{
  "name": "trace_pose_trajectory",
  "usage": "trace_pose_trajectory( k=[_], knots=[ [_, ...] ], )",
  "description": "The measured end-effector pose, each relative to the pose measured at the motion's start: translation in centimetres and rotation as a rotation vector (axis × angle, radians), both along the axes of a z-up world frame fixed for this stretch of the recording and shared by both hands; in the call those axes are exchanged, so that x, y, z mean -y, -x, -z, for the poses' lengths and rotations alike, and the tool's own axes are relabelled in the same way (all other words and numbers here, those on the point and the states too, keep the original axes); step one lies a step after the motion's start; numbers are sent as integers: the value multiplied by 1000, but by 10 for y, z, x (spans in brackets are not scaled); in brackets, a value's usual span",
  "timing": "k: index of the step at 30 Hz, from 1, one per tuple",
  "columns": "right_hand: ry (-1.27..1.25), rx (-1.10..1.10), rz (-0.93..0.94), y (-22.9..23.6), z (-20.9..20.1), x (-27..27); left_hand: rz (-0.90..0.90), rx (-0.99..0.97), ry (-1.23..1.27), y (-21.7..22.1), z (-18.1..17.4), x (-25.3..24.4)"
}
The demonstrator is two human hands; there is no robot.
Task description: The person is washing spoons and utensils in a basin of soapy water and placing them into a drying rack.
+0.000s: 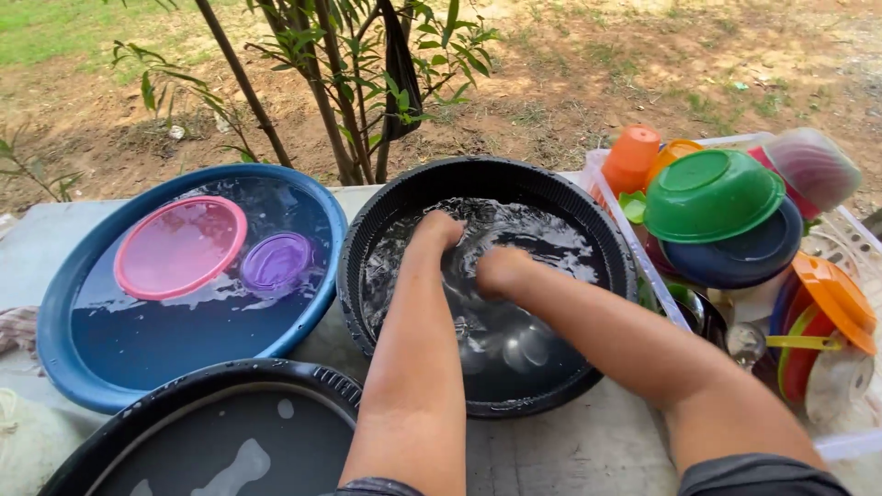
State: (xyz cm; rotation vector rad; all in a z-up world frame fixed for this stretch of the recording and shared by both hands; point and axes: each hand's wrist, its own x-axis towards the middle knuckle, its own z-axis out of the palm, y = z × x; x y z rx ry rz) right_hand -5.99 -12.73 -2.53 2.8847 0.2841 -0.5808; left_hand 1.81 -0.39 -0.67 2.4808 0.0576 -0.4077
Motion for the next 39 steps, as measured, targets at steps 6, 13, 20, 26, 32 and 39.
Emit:
trace_pose_trajectory(
  k=[6, 13, 20, 26, 32, 39],
  knots=[
    [-54, 27, 13, 5, -12, -41, -56, 41, 160, 35, -37, -5],
    [-158, 44, 84, -2, -45, -55, 41, 21, 143, 7, 0, 2],
    [-265, 72, 156, 12, -64, -34, 66, -1, 84, -27, 38, 2],
    [-552, 450, 123, -18, -44, 17, 134, 29, 200, 23, -23, -7],
    [-1291, 624, 613, -69, -27, 42, 6, -15, 396, 40, -34, -3],
    [-1784, 482, 914, -68, -36, 49, -164, 41, 270, -37, 37, -5]
  ],
)
